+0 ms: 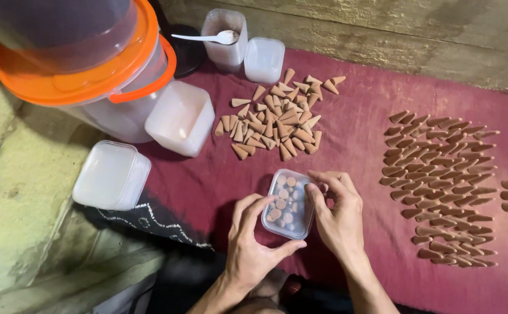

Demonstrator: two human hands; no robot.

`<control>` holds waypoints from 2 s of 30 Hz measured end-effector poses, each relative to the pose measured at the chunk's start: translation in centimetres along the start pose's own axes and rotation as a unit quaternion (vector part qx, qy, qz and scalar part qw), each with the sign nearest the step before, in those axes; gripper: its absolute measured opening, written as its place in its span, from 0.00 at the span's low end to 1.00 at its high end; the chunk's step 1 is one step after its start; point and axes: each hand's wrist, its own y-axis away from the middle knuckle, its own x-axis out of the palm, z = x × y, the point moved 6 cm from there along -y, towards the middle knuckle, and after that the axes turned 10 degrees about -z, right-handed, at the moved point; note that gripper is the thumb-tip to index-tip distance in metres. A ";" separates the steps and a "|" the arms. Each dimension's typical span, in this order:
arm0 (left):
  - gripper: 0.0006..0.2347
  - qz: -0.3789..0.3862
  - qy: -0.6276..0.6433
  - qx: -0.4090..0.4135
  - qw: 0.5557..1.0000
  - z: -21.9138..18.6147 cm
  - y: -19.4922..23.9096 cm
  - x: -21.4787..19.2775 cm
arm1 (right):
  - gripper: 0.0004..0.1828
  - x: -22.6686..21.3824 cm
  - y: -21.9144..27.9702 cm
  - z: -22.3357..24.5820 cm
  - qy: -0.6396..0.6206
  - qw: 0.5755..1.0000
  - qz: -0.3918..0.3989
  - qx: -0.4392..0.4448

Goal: Sorting and arranging incense cones into containers and rows on a table

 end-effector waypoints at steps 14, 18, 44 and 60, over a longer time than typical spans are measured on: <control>0.26 0.016 0.025 0.005 1.000 0.1 -1.7 -0.1 | 0.11 1.2 0.1 -0.9 -0.004 0.999 -0.045 -0.030; 0.22 0.004 0.011 0.047 0.999 0.2 -2.6 -0.1 | 0.10 1.2 0.5 -0.7 -0.017 0.996 -0.062 -0.054; 0.37 0.315 -0.100 0.215 0.919 1.0 -5.6 4.6 | 0.39 1.9 4.4 -1.8 0.088 0.968 0.082 -0.218; 0.36 0.317 -0.214 0.249 0.890 1.1 -5.2 4.7 | 0.36 2.0 4.4 -1.5 0.157 0.960 0.084 -0.216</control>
